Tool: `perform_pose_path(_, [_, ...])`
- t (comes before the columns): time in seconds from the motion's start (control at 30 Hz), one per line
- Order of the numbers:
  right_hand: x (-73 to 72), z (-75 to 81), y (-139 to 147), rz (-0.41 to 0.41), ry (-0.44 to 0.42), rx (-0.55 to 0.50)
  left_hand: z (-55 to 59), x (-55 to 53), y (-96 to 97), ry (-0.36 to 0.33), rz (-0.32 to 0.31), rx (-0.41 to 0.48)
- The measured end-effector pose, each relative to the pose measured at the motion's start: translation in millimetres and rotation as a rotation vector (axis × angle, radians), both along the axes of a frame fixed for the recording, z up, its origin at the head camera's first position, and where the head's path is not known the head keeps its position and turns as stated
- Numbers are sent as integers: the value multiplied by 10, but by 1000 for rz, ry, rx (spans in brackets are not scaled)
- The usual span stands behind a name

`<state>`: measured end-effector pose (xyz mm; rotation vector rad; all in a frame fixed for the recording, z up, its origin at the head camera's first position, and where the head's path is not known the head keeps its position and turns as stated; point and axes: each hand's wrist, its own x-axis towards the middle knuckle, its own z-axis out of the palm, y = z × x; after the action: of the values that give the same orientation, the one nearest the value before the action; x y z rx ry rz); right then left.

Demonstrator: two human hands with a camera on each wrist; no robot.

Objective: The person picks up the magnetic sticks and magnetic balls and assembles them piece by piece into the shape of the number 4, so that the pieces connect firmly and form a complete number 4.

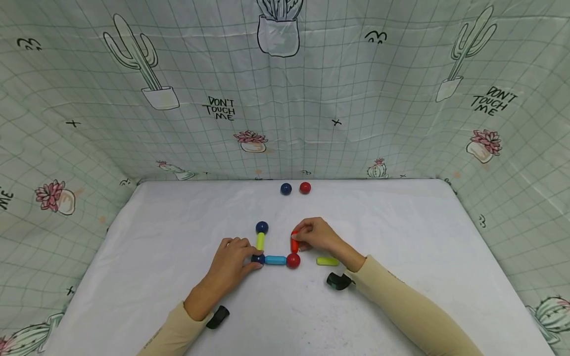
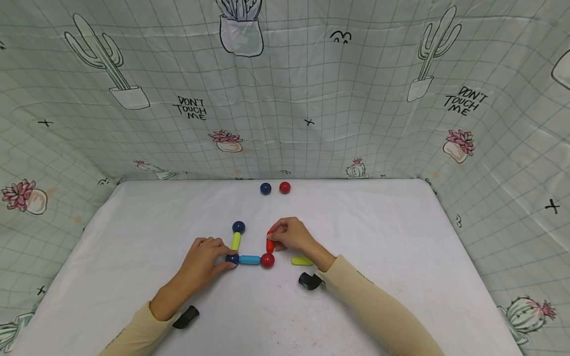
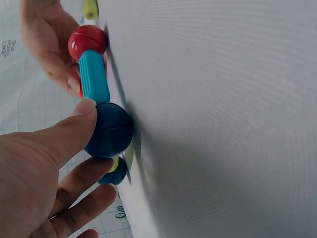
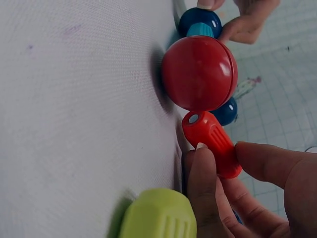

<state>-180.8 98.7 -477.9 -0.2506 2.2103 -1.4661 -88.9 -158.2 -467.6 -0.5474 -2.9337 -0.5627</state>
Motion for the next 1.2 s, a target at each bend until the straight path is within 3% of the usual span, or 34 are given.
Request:
perform_pose_path(0.6, [9,-8,6,0,-34,-26,-3,-1,1,0,-1,-2])
perform_pose_path(1.2, [2,-13,25,42,9,-18,21,-1,18,-23,11,-8])
